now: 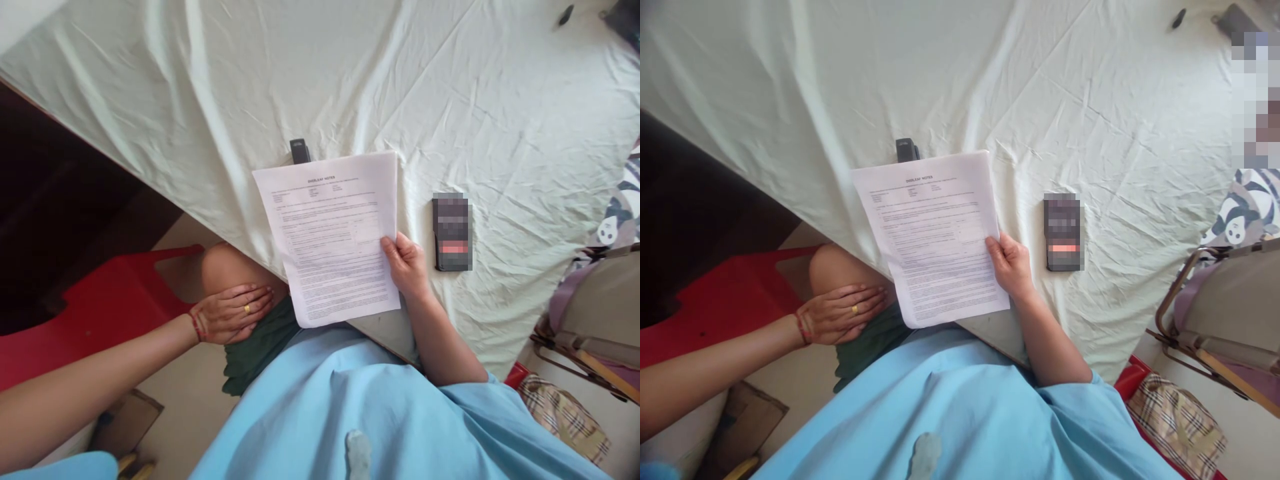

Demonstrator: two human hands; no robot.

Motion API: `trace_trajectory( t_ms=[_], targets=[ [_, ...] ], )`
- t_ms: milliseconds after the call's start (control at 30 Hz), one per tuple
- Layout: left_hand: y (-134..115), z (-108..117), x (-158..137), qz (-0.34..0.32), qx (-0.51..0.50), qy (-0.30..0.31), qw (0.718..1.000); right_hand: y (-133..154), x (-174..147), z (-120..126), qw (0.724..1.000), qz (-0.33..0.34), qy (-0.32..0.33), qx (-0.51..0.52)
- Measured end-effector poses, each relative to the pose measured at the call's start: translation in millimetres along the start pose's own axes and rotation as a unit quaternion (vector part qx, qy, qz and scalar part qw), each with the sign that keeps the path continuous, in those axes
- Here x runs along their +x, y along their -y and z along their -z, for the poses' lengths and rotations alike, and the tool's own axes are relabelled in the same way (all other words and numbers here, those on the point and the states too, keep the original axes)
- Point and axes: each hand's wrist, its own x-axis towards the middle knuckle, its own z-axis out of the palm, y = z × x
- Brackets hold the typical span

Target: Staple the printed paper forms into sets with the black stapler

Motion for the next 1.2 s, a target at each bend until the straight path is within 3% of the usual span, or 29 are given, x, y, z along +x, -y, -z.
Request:
trace_trajectory(
  t_ms=[133,467,733,933,1000,1067,1100,1133,1200],
  targets=[
    [-4,1,1,0.029,-0.018,-0.001,0.999,1,0,1,1.000,-0.004,0.001,0.008],
    [-4,7,5,0.023,0.009,0.027,0.999,1,1,0,1.000,0.003,0.000,-0.003],
    [1,8,13,-0.031,0.047,-0.002,0.998,4,3,-2,0.998,0.027,-0.003,-0.054],
    [4,-2,22,-0.005,0.041,-0.031,0.999,3,4,0,0.999,0.026,0.007,-0.039],
    [-11,-8,36,0.075,0.027,-0.045,0.996,2,3,2,0.999,0.023,0.010,-0.021],
    [-36,-13,54,0.204,0.000,-0.120,0.972,1,3,3,1.000,0.017,0.016,0.007],
    [-51,-16,64,0.281,-0.037,-0.181,0.942,0,3,3,0.999,0.013,0.020,0.024],
    [-66,-17,74,0.352,-0.090,-0.251,0.897,-1,3,3,0.999,0.008,0.023,0.040],
    [-92,-18,91,0.457,-0.249,-0.332,0.787,-2,2,3,0.998,-0.003,0.018,0.059]
  ],
)
